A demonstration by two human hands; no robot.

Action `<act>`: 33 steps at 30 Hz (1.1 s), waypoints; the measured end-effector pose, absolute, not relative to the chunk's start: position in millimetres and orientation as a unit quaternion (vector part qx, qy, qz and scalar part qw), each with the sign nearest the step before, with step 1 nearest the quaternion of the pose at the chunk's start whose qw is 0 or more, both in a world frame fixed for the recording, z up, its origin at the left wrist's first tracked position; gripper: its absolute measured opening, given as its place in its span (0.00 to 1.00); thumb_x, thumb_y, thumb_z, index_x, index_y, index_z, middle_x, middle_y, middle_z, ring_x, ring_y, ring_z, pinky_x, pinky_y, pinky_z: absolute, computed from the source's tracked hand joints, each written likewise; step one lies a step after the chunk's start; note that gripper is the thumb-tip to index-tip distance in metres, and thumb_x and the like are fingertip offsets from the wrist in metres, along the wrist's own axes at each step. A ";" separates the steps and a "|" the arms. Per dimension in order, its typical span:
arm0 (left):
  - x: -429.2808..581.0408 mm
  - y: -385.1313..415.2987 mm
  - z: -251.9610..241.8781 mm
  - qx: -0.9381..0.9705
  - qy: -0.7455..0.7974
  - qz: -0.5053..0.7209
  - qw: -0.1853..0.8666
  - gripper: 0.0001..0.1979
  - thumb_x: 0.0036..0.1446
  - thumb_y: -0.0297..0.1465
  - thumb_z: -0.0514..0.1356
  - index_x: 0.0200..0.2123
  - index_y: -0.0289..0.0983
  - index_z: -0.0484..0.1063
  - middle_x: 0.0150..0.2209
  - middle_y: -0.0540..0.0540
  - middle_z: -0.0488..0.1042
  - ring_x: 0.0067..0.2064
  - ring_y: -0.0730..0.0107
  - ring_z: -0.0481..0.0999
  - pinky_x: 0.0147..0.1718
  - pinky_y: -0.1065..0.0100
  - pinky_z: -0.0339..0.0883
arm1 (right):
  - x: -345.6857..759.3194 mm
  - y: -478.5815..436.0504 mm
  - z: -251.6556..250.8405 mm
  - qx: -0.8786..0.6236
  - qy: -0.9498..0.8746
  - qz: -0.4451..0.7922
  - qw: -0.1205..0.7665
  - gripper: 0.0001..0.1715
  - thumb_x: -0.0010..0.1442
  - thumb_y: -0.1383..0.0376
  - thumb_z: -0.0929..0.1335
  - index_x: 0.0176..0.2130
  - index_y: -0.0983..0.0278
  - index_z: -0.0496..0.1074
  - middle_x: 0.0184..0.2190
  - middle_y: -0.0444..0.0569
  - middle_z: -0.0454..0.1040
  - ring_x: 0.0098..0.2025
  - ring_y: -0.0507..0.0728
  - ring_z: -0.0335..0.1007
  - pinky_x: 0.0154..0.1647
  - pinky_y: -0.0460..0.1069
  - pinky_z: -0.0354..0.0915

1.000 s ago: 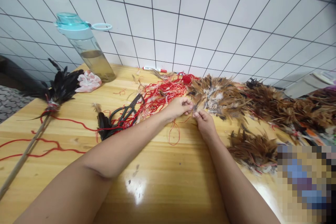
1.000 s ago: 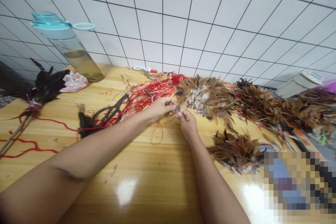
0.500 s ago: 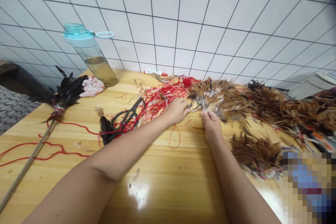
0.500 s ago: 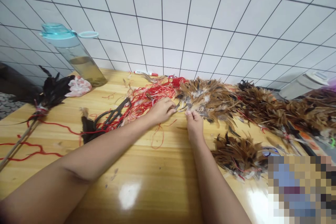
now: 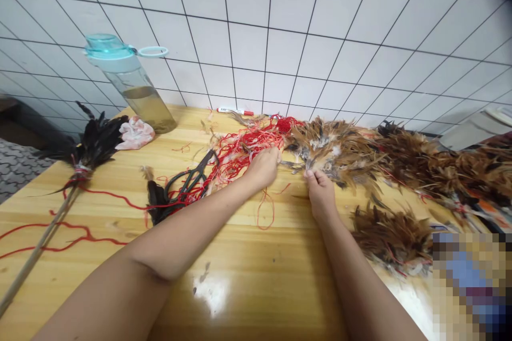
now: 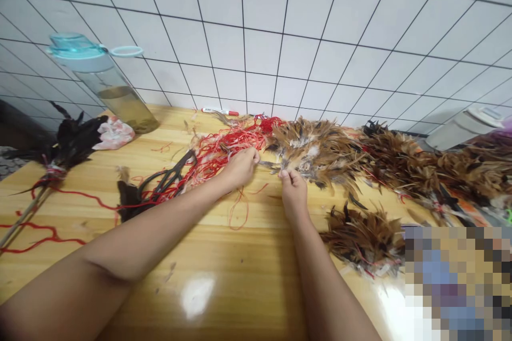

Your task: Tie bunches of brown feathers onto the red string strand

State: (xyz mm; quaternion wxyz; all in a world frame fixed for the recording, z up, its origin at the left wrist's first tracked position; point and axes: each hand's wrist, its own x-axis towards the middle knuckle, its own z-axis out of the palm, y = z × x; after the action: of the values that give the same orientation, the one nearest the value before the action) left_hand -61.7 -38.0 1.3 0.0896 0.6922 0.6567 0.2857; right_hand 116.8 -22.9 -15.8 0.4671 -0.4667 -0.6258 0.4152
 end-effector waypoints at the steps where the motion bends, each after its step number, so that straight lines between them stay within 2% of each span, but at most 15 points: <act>1: -62.2 -38.3 2.7 0.684 0.656 0.303 0.104 0.08 0.56 0.21 0.49 0.35 0.36 0.65 0.34 0.44 0.71 0.37 0.66 0.69 0.37 0.66 0.61 | 116.5 -23.1 -15.2 -0.474 -0.620 0.417 0.467 0.17 0.54 0.53 0.63 0.26 0.63 0.67 0.23 0.43 0.67 0.28 0.52 0.60 0.32 0.47 0.57; 4: -62.3 -39.7 7.9 0.656 0.652 0.350 0.150 0.07 0.56 0.24 0.51 0.37 0.36 0.66 0.34 0.46 0.73 0.37 0.68 0.70 0.38 0.67 0.62 | 116.3 -22.8 -14.7 -0.488 -0.610 0.417 0.464 0.17 0.53 0.53 0.64 0.26 0.64 0.68 0.24 0.44 0.68 0.30 0.53 0.62 0.35 0.48 0.58; 8: -62.8 -40.2 11.2 0.638 0.646 0.372 0.194 0.11 0.56 0.24 0.53 0.42 0.35 0.69 0.37 0.46 0.75 0.39 0.70 0.73 0.42 0.69 0.64 | 116.0 -22.6 -15.1 -0.484 -0.621 0.408 0.462 0.17 0.53 0.53 0.64 0.26 0.64 0.68 0.25 0.44 0.69 0.30 0.53 0.62 0.36 0.49 0.58; 11: -65.0 -39.6 9.2 0.678 0.644 0.318 0.159 0.12 0.56 0.23 0.52 0.40 0.35 0.73 0.39 0.44 0.75 0.42 0.67 0.73 0.44 0.67 0.64 | 115.5 -23.9 -14.4 -0.485 -0.624 0.405 0.460 0.17 0.53 0.53 0.63 0.26 0.64 0.68 0.25 0.45 0.69 0.30 0.54 0.62 0.36 0.49 0.58; 14: -66.8 -40.6 6.5 0.708 0.647 0.261 0.106 0.13 0.56 0.23 0.51 0.37 0.35 0.74 0.37 0.42 0.74 0.40 0.64 0.72 0.41 0.65 0.64 | 115.1 -25.1 -13.5 -0.487 -0.634 0.394 0.454 0.16 0.53 0.54 0.63 0.25 0.64 0.68 0.24 0.44 0.69 0.30 0.54 0.62 0.36 0.49 0.58; 20: -66.1 -43.2 11.6 0.669 0.644 0.362 0.084 0.08 0.54 0.26 0.54 0.33 0.36 0.73 0.36 0.44 0.70 0.40 0.66 0.69 0.41 0.66 0.63 | 114.6 -25.5 -14.7 -0.492 -0.634 0.390 0.451 0.17 0.53 0.53 0.62 0.26 0.63 0.68 0.24 0.44 0.69 0.30 0.54 0.63 0.37 0.49 0.58; 23: -63.0 -42.8 17.6 0.624 0.647 0.412 0.152 0.05 0.51 0.27 0.57 0.31 0.35 0.74 0.33 0.46 0.69 0.36 0.69 0.68 0.38 0.68 0.62 | 114.6 -25.3 -15.3 -0.487 -0.638 0.385 0.455 0.16 0.53 0.53 0.62 0.25 0.63 0.67 0.25 0.44 0.69 0.31 0.54 0.63 0.37 0.49 0.58; 28: -50.5 -46.7 21.5 0.547 0.583 0.475 0.368 0.05 0.49 0.29 0.59 0.31 0.34 0.70 0.26 0.52 0.69 0.28 0.77 0.64 0.29 0.74 0.58 | 114.6 -24.9 -15.6 -0.481 -0.646 0.378 0.457 0.15 0.53 0.54 0.62 0.25 0.63 0.67 0.24 0.43 0.68 0.30 0.53 0.62 0.36 0.49 0.58; 33: -36.5 -54.6 21.5 0.525 0.540 0.469 0.462 0.06 0.47 0.29 0.60 0.27 0.35 0.64 0.23 0.52 0.68 0.25 0.78 0.66 0.25 0.76 0.58 | 113.8 -25.7 -14.1 -0.484 -0.657 0.362 0.450 0.16 0.53 0.54 0.62 0.25 0.63 0.68 0.24 0.44 0.69 0.30 0.54 0.62 0.35 0.49 0.58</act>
State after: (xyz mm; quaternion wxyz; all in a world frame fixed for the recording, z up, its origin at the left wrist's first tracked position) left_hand -36.5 -54.6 21.5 0.4616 0.5250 0.5396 0.4692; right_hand 113.8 -25.7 -14.1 0.4505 -0.4837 -0.6574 0.3618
